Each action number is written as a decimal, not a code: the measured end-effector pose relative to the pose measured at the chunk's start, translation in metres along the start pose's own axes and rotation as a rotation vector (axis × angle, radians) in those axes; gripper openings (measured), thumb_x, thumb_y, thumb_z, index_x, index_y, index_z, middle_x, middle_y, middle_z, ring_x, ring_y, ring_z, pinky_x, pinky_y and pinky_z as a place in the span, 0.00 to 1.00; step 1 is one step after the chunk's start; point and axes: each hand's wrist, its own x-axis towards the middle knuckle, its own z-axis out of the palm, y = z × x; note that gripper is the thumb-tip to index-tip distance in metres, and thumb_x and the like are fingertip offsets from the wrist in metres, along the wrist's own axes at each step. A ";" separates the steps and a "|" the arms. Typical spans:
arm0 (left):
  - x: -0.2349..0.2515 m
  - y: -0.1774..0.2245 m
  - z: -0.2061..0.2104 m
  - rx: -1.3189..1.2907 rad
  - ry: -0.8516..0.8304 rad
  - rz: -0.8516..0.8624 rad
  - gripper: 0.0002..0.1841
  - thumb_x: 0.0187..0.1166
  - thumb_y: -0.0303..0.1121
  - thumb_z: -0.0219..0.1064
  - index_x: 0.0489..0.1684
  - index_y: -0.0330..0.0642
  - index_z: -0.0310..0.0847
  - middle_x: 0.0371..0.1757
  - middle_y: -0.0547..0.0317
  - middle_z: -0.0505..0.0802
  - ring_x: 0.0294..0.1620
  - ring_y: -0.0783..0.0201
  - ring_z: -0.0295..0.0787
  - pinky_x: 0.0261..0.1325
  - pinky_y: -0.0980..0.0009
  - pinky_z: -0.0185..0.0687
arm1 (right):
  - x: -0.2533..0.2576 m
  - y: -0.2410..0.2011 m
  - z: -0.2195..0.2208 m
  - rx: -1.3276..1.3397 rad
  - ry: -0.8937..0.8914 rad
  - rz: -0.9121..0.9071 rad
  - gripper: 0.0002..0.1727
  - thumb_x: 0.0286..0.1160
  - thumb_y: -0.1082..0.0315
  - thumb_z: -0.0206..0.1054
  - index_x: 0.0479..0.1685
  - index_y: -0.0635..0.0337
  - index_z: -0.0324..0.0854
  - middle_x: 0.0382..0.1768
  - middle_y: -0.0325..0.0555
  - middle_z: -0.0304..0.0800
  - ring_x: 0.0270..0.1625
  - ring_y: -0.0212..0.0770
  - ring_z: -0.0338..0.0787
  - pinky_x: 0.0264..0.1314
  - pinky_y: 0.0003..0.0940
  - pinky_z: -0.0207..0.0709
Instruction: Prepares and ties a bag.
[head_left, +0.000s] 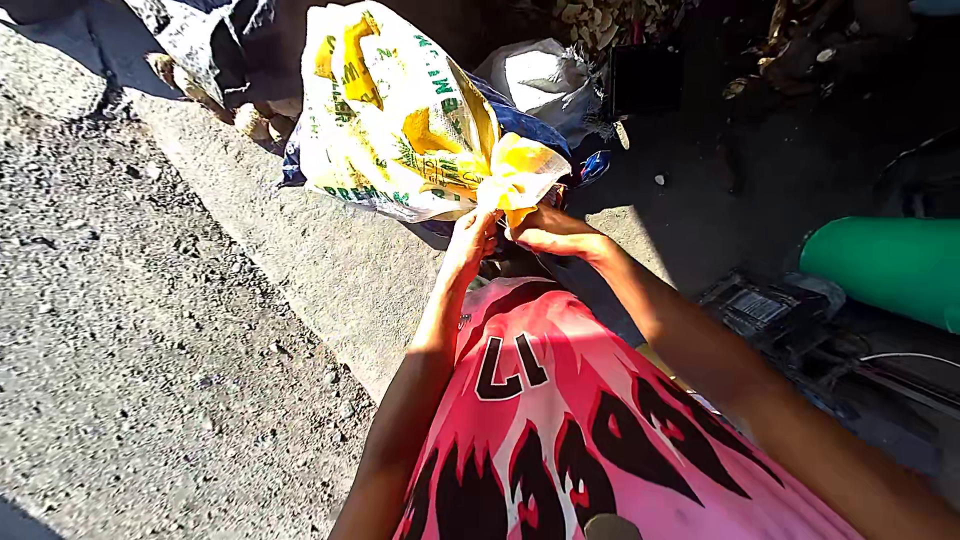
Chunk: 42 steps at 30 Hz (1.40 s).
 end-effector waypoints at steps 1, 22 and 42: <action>-0.002 -0.003 -0.003 -0.008 -0.015 0.049 0.14 0.91 0.39 0.53 0.30 0.50 0.76 0.18 0.72 0.74 0.15 0.75 0.66 0.20 0.79 0.66 | -0.001 -0.002 0.001 0.023 0.026 -0.005 0.17 0.79 0.59 0.58 0.28 0.59 0.85 0.20 0.39 0.81 0.23 0.31 0.80 0.29 0.34 0.77; -0.006 -0.007 0.025 0.110 0.121 0.155 0.12 0.92 0.31 0.53 0.62 0.32 0.73 0.42 0.52 0.90 0.36 0.63 0.90 0.37 0.65 0.90 | -0.040 -0.009 0.078 -0.082 0.215 0.199 0.19 0.87 0.61 0.52 0.45 0.69 0.83 0.43 0.62 0.88 0.51 0.58 0.88 0.56 0.61 0.76; 0.038 -0.019 0.111 -0.356 0.773 0.339 0.19 0.96 0.37 0.34 0.34 0.51 0.68 0.18 0.72 0.77 0.17 0.77 0.75 0.22 0.81 0.76 | -0.221 0.250 -0.168 -0.118 0.048 0.520 0.25 0.90 0.55 0.51 0.51 0.69 0.85 0.49 0.68 0.89 0.57 0.66 0.88 0.64 0.69 0.74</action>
